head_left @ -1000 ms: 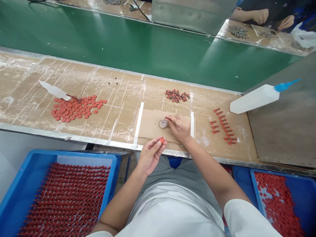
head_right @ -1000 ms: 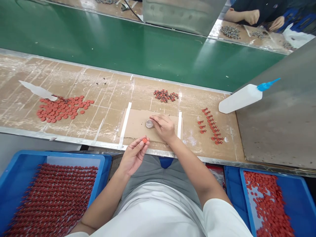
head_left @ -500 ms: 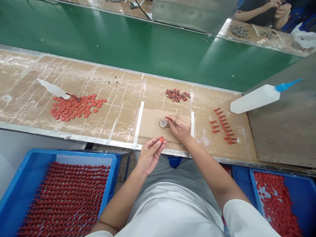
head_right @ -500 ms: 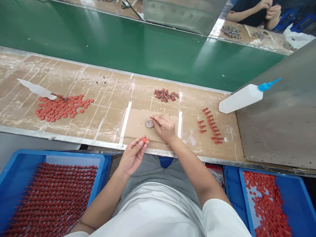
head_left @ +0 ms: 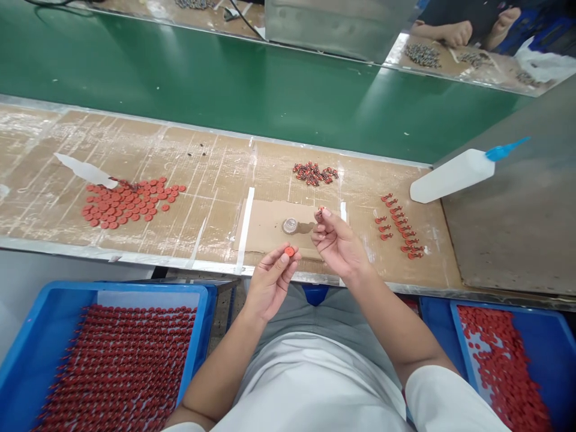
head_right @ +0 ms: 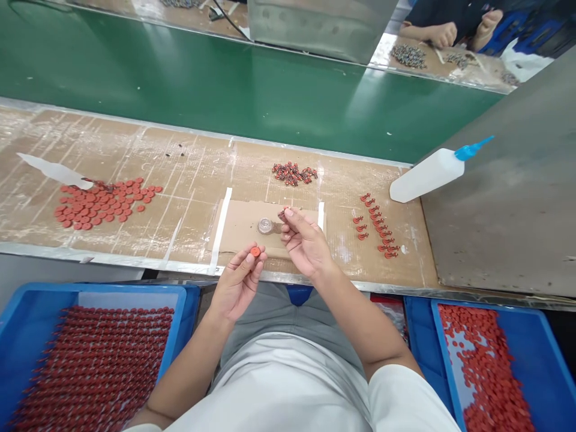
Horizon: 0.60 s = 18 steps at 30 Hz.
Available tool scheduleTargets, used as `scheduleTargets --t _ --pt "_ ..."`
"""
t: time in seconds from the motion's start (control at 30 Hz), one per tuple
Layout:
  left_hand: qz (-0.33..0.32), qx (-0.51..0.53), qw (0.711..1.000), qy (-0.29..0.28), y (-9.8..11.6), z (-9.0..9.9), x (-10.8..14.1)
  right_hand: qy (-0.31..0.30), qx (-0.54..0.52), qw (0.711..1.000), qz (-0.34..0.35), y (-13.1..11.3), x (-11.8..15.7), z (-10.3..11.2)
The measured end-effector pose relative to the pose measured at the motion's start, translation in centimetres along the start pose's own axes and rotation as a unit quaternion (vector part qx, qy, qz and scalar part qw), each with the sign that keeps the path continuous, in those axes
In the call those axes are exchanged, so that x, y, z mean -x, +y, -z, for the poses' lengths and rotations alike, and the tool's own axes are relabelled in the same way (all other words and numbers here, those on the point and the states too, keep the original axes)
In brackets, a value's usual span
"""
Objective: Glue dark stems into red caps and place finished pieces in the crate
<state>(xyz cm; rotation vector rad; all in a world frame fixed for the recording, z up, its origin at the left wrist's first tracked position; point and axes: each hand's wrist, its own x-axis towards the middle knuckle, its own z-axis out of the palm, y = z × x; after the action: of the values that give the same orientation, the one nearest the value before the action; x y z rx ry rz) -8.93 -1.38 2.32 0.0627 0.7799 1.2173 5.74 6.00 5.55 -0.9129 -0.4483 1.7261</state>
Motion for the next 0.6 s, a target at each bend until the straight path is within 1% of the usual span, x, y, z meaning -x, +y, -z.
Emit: scheduleTargets --t 0.07,0.1,0.17,0.2,0.27,0.33,0.4,0.47,0.53,0.6 --pt "-0.003 0.003 1.0 -0.007 0.0 -0.4 0.2 -0.001 0.01 1.0 -0.005 0.0 0.9 -0.3" --pt "-0.005 0.004 1.0 -0.008 0.0 -0.6 0.3 0.006 0.032 0.999 0.011 0.1 1.3 -0.4" --pt "-0.011 0.004 1.0 -0.01 -0.1 -0.9 0.4 0.031 0.094 0.992 0.08 0.6 2.1 -0.6" --pt "-0.014 0.003 1.0 -0.01 -0.1 -1.0 0.4 0.044 0.13 0.983 0.125 0.9 2.5 -0.5" --pt "-0.021 -0.001 1.0 -0.011 -0.2 -1.2 0.5 0.057 0.205 0.955 0.208 1.7 3.2 -0.4" --pt "-0.031 -0.008 0.999 -0.014 -0.3 -1.3 0.5 0.053 0.268 0.925 0.263 2.4 3.7 -0.2" --pt "-0.042 -0.014 0.999 -0.017 -0.5 -1.3 0.5 0.045 0.308 0.903 0.295 3.0 4.1 0.0" --pt "-0.053 -0.017 0.998 -0.017 -0.6 -1.3 0.5 0.041 0.33 0.888 0.319 3.4 4.4 0.1" --pt "-0.066 -0.019 0.998 -0.011 -0.8 -1.3 0.5 0.04 0.344 0.877 0.333 3.6 4.5 0.2" --pt "-0.077 -0.022 0.997 -0.006 -0.8 -1.2 0.5 0.041 0.348 0.875 0.334 3.7 4.6 0.2"
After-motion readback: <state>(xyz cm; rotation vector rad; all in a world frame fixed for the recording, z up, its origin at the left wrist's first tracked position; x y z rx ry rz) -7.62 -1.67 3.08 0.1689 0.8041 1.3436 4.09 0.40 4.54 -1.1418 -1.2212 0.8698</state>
